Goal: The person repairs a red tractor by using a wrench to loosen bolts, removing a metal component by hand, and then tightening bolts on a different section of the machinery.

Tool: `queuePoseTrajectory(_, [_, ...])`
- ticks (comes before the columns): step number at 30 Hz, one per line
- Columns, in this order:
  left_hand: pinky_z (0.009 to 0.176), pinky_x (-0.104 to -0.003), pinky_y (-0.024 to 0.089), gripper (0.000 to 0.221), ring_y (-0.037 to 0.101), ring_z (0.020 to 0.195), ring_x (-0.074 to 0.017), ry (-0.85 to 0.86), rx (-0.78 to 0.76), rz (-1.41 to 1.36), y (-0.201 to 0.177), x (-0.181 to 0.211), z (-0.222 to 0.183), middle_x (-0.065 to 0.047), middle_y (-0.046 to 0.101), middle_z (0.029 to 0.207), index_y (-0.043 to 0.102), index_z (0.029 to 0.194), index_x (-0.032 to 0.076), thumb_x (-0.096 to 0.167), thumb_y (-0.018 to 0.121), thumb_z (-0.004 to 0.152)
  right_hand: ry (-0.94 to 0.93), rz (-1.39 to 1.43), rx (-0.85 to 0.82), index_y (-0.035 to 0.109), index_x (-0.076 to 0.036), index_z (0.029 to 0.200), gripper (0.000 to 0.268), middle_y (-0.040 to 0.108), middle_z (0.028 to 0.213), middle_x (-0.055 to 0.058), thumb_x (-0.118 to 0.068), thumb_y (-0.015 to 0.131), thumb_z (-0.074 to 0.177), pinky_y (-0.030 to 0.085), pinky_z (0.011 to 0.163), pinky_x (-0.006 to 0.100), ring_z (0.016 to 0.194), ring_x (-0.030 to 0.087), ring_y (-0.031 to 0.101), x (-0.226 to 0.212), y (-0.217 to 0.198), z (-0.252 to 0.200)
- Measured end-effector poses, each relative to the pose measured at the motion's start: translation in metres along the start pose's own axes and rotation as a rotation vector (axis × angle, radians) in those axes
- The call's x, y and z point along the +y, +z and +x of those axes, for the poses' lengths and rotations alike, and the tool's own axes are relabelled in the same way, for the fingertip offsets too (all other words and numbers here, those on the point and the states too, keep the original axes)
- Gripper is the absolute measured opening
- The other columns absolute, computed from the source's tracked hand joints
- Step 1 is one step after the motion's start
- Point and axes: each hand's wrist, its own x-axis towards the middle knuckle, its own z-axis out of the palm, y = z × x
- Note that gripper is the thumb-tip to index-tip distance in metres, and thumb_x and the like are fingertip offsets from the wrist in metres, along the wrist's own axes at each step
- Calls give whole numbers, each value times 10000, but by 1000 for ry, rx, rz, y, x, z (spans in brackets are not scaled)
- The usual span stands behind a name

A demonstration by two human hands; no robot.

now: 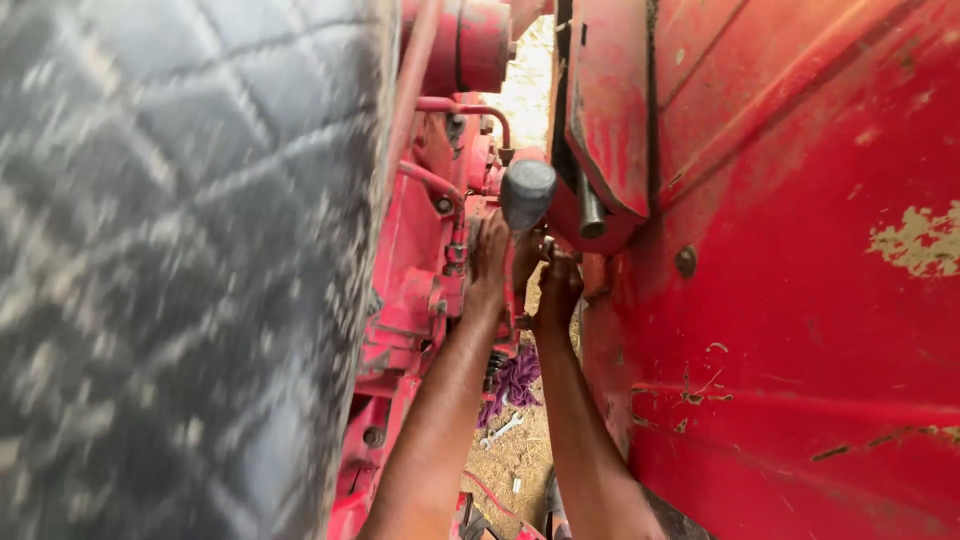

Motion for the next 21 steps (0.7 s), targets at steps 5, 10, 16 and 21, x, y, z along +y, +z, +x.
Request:
queuePoseTrajectory(5, [1070, -447, 479, 334, 570, 1256, -368, -330, -194, -583, -55, 15, 37, -211, 646, 1289, 634, 1262, 1, 168, 650, 974, -90, -73, -132, 721, -40, 1053, 285, 568, 843, -29, -279, 566, 1069, 403, 672, 275, 744, 65, 481, -5, 10, 30])
queuePoseTrajectory(10, [1060, -433, 487, 454, 572, 1259, -359, -304, -192, -561, -41, 10, 35, -213, 639, 1295, 590, 1309, -17, 156, 720, 910, 39, -189, -232, 695, -74, 1015, 268, 621, 838, -29, -297, 545, 1019, 409, 640, 286, 706, 73, 525, -20, 10, 39])
queuePoseTrajectory(16, [1049, -426, 483, 501, 562, 1245, -372, -338, -225, -628, -81, 20, 52, -215, 625, 1291, 591, 1304, 0, 119, 757, 847, 474, -193, -262, 592, -122, 861, 340, 481, 613, -23, -379, 509, 1068, 297, 402, 284, 450, 89, 404, -27, -4, 53])
queuePoseTrajectory(21, [1098, -415, 471, 512, 541, 1289, -367, -180, -182, -502, -67, 16, 42, -189, 607, 1321, 590, 1307, 2, 88, 751, 829, 620, 317, -386, 604, -156, 903, 288, 389, 506, -99, -375, 496, 1055, 252, 313, 236, 362, 44, 325, -16, -20, 50])
